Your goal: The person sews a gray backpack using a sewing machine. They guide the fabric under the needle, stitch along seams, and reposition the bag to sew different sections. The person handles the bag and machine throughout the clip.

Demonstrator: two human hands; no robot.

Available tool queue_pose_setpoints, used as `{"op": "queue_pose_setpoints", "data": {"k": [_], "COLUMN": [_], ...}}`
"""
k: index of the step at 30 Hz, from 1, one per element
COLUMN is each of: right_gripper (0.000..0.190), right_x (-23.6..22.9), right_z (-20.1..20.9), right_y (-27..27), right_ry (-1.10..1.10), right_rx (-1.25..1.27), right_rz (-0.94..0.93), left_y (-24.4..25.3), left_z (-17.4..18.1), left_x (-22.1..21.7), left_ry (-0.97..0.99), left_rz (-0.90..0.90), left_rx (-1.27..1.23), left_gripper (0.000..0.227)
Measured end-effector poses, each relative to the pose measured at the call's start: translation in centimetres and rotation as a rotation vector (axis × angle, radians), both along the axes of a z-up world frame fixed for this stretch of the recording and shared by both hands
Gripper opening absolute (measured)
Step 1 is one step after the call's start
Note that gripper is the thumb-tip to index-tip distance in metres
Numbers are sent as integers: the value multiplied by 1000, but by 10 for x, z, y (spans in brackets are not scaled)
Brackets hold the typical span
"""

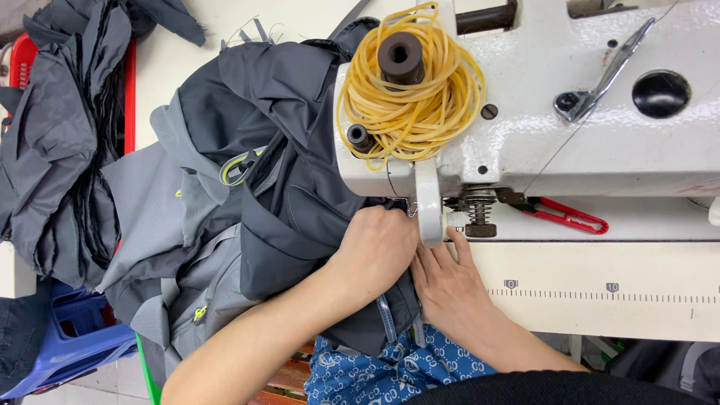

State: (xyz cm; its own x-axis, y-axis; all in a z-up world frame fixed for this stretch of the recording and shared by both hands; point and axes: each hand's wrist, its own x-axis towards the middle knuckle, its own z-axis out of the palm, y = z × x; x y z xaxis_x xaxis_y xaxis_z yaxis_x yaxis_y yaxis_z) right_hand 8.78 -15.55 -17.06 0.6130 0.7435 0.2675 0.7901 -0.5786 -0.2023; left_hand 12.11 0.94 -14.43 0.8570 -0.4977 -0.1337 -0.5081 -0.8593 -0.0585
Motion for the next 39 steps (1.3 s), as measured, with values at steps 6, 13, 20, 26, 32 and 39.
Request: {"op": "queue_pose_setpoints", "data": {"k": [6, 13, 20, 26, 32, 39], "right_gripper": [27, 40, 18, 38, 30, 31], "right_x": [1, -3, -1, 4, -2, -2], "right_z": [-15, -15, -15, 11, 7, 9], "right_y": [3, 12, 6, 6, 15, 25], "right_ry": [34, -31, 3, -5, -26, -41], "right_rx": [2, -60, -34, 50, 230, 247], "right_rz": [34, 4, -27, -20, 32, 20], "left_y": [-6, -1, -10, 0, 7, 11], "left_z": [-17, -9, 5, 11, 7, 4], "left_x": [-1, -5, 0, -3, -9, -13], "left_ry": [148, 148, 138, 27, -51, -109], "left_rz": [254, 308, 321, 249, 265, 265], "left_rx": [-179, -188, -212, -287, -307, -222], "left_gripper": [17, 17, 19, 12, 10, 44]}}
